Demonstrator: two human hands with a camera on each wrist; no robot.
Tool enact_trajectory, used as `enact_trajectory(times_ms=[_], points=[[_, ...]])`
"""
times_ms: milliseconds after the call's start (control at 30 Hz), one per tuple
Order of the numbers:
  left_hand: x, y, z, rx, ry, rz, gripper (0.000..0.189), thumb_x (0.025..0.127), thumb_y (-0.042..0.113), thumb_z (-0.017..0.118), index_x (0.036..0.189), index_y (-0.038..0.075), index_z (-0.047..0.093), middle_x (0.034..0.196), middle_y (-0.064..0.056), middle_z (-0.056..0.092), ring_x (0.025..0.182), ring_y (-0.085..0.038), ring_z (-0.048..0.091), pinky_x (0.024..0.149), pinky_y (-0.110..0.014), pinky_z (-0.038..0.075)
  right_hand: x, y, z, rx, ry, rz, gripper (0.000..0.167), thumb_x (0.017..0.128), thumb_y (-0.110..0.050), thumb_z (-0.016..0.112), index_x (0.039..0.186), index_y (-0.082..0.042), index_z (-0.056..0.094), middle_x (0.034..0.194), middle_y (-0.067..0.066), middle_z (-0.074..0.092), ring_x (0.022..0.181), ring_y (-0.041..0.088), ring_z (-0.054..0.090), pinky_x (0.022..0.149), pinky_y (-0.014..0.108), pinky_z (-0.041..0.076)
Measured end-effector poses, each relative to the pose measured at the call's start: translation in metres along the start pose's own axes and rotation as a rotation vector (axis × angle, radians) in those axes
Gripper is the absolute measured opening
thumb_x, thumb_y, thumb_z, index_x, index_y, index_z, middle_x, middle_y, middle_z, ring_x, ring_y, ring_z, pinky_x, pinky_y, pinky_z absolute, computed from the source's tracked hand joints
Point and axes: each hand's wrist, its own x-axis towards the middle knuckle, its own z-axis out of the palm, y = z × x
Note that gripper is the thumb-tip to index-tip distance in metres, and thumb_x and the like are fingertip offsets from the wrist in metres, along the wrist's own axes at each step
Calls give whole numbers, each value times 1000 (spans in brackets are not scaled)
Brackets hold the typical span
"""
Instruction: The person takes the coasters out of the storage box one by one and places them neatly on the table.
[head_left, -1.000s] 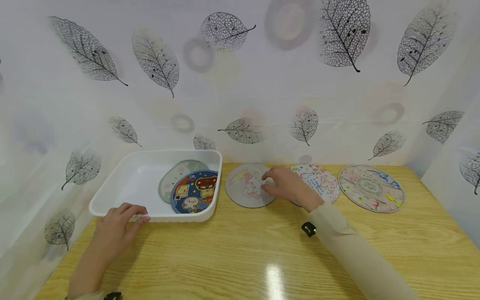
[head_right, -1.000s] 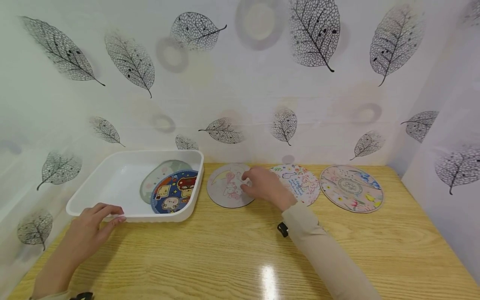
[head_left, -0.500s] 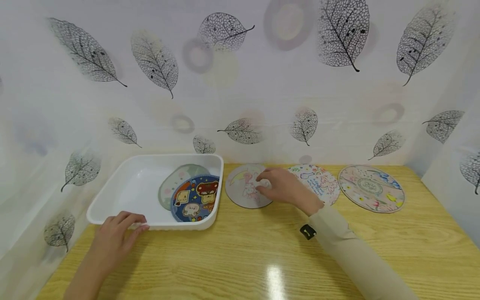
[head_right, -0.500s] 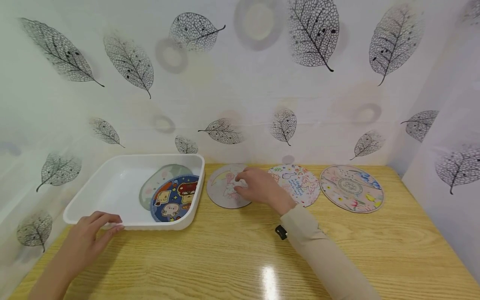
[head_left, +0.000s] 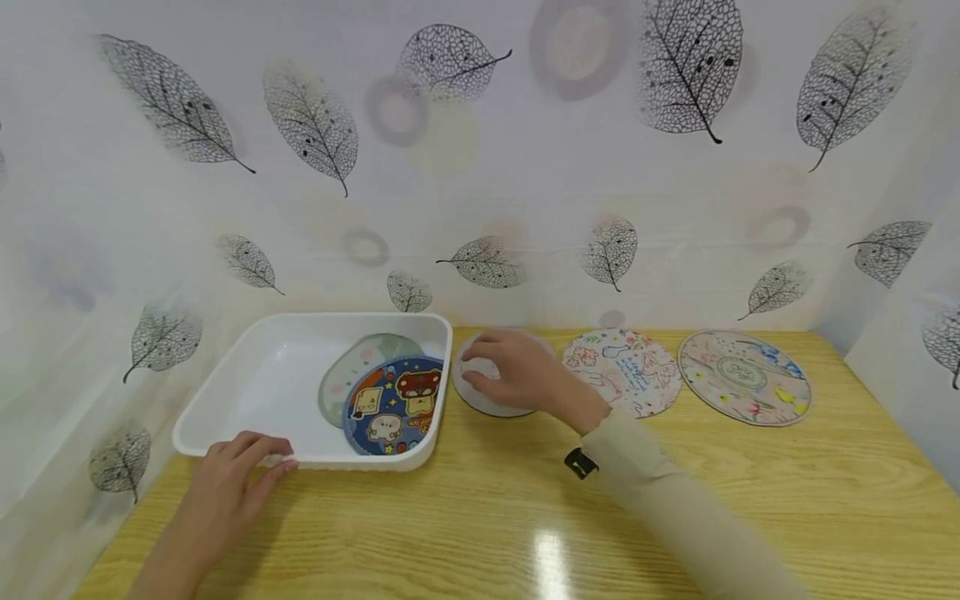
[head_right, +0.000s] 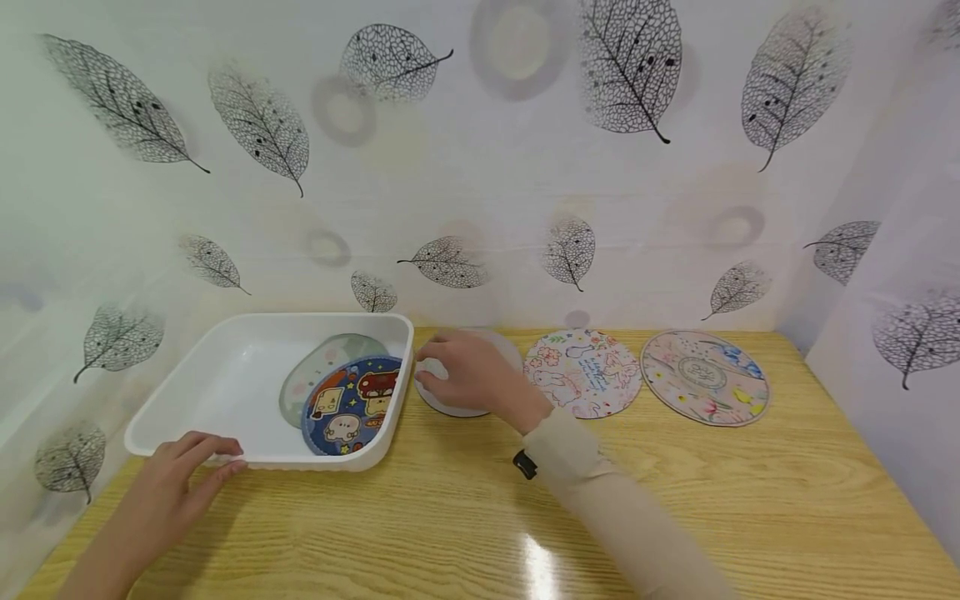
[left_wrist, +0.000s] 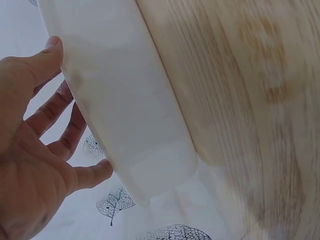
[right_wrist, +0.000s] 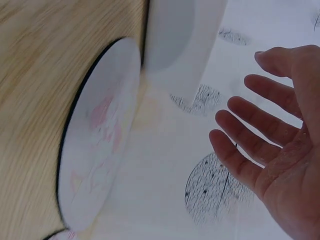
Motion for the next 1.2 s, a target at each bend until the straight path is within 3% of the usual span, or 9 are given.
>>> enact_trajectory(times_ms=[267,467,700,1200], points=[[0,-1,-1,-6,-7,-3,32,68,0,88,92,15,74,92,3,70,82,-21,63,83,-30,38,29,-18,18,30,-69,-80,22,96,-24,71,112,-9,76,110,6,73,94,18,69,80,29,57],[0,0,1,0,-9,-15,31,68,1,88,92,16,74,92,3,70,82,-21,62,83,-30,37,42,-27,25,34,-168,-34,25,98,-27,69,117,-11,75,117,7,72,96,18,70,79,28,57],[-1,0,2,5,1,-10,31,67,1,88,91,15,74,90,3,70,81,-21,62,82,-30,37,54,-30,38,28,-228,-14,27,99,-29,68,120,-12,75,115,5,72,92,12,64,74,22,53],[-1,-1,2,24,-10,-24,30,68,2,88,91,16,73,91,4,69,82,-22,62,82,-30,36,76,-33,63,-114,-344,24,31,99,-32,63,122,-14,74,105,1,73,85,12,58,71,25,49]])
